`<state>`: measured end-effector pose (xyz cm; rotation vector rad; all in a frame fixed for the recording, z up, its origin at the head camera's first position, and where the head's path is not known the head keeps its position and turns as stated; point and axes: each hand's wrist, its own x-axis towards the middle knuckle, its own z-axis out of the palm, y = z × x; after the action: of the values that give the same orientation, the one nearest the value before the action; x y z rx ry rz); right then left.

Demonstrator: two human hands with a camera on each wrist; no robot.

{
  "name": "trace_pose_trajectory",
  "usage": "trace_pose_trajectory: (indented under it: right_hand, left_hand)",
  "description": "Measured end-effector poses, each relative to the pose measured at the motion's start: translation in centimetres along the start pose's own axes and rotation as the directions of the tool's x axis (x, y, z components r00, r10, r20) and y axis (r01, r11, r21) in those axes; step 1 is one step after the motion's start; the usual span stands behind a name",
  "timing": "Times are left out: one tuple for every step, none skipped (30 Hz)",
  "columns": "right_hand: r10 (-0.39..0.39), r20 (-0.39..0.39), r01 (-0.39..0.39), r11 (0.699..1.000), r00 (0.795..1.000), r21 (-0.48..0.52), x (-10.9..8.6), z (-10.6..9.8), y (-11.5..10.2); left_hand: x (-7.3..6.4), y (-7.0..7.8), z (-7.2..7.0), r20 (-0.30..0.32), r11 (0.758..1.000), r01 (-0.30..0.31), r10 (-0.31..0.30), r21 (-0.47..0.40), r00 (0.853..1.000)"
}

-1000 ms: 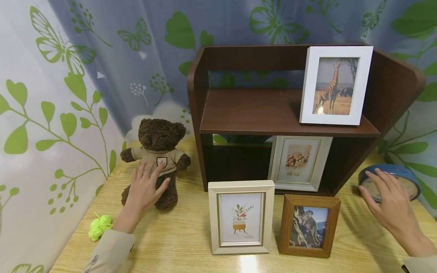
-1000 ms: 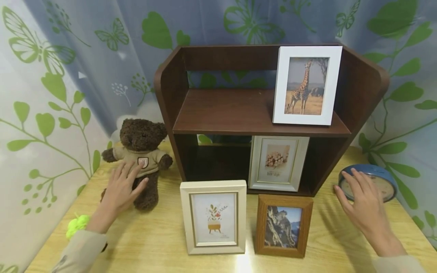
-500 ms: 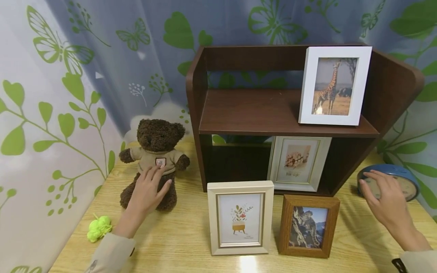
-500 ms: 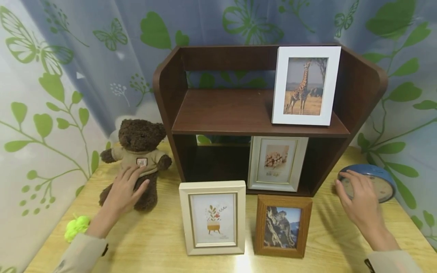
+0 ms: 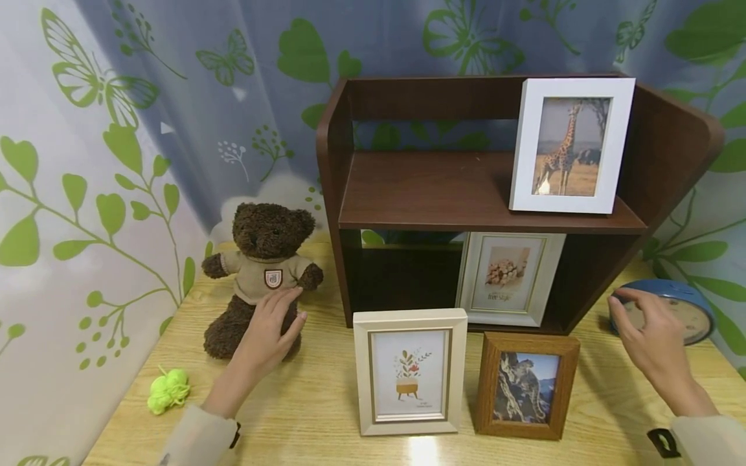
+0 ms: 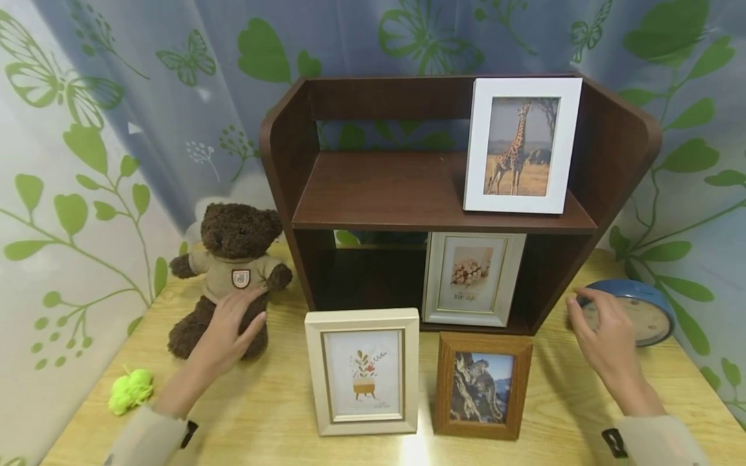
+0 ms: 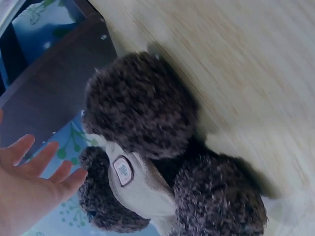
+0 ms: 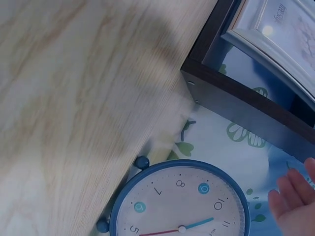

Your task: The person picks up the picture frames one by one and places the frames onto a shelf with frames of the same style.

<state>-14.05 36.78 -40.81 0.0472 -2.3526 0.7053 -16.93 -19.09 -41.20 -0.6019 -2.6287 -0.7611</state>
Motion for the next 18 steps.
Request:
trace_pose_trajectory:
  right_hand:
    - [0.01, 0.006, -0.01, 1.0, 1.0, -0.001, 0.1, 0.1, 0.0]
    - [0.018, 0.009, -0.018, 1.0, 1.0, 0.004, 0.1, 0.1, -0.1]
    - [0.027, 0.013, -0.027, 1.0, 1.0, 0.009, 0.2, 0.2, -0.1]
    - [0.034, 0.016, -0.035, 0.999, 0.999, 0.012, 0.3, 0.3, -0.2]
    - [0.041, 0.016, -0.041, 0.999, 0.999, 0.018, 0.3, 0.4, -0.2]
    - [0.046, 0.017, -0.046, 0.999, 0.999, 0.02, 0.4, 0.4, -0.3]
    - [0.052, 0.01, -0.053, 0.998, 0.999, 0.026, 0.4, 0.6, -0.3]
    - [0.054, 0.001, -0.054, 0.998, 0.999, 0.032, 0.5, 0.7, -0.4]
    - [0.059, -0.007, -0.058, 0.998, 0.998, 0.035, 0.5, 0.8, -0.4]
    - [0.064, -0.019, -0.063, 0.997, 0.998, 0.039, 0.5, 0.9, -0.4]
    - [0.07, -0.029, -0.069, 0.997, 0.997, 0.045, 0.5, 1.0, -0.5]
    - [0.077, -0.039, -0.075, 0.996, 0.996, 0.049, 0.6, 1.1, -0.5]
    - [0.083, -0.05, -0.08, 0.995, 0.995, 0.062, 0.6, 1.2, -0.5]
    - [0.089, -0.057, -0.084, 0.994, 0.994, 0.073, 0.5, 1.3, -0.5]
    - [0.096, -0.065, -0.09, 0.992, 0.993, 0.086, 0.5, 1.4, -0.5]
    - [0.104, -0.074, -0.096, 0.99, 0.992, 0.099, 0.5, 1.4, -0.6]
    - [0.11, -0.082, -0.101, 0.988, 0.991, 0.113, 0.5, 1.5, -0.6]
    - [0.117, -0.092, -0.105, 0.986, 0.989, 0.128, 0.5, 1.6, -0.7]
  left_hand:
    - [-0.1, 0.2, 0.0, 0.007, 1.0, 0.012, -0.011, -0.016, 1.0]
    - [-0.2, 0.4, 0.1, 0.014, 0.999, 0.025, -0.024, -0.032, 1.0]
    - [-0.3, 0.6, 0.1, 0.021, 0.998, 0.034, -0.033, -0.05, 0.999]
    - [-0.4, 0.8, 0.1, 0.028, 0.997, 0.044, -0.042, -0.066, 0.999]
    - [-0.5, 1.0, 0.2, 0.035, 0.995, 0.051, -0.048, -0.084, 0.998]
    - [-0.6, 1.2, 0.3, 0.044, 0.993, 0.062, -0.058, -0.104, 0.997]
    - [-0.7, 1.4, 0.4, 0.05, 0.991, 0.064, -0.059, -0.119, 0.997]
    - [-0.8, 1.7, 0.5, 0.057, 0.989, 0.069, -0.062, -0.132, 0.996]
    - [-0.8, 1.9, 0.6, 0.066, 0.987, 0.075, -0.066, -0.144, 0.996]
    - [-0.9, 2.1, 0.7, 0.071, 0.985, 0.079, -0.069, -0.155, 0.995]
    - [-0.9, 2.3, 0.8, 0.079, 0.982, 0.084, -0.072, -0.17, 0.994]
    - [-1.0, 2.6, 0.9, 0.085, 0.979, 0.091, -0.076, -0.182, 0.993]
    - [-1.1, 2.8, 1.0, 0.089, 0.976, 0.09, -0.074, -0.196, 0.993]
    - [-1.1, 3.0, 1.0, 0.096, 0.972, 0.097, -0.078, -0.215, 0.992]
    - [-1.2, 3.2, 1.1, 0.103, 0.967, 0.101, -0.079, -0.234, 0.992]
    - [-1.4, 3.4, 1.2, 0.11, 0.962, 0.105, -0.079, -0.252, 0.991]
    - [-1.5, 3.7, 1.3, 0.119, 0.956, 0.111, -0.081, -0.27, 0.99]
    - [-1.6, 3.9, 1.4, 0.128, 0.95, 0.115, -0.081, -0.289, 0.989]
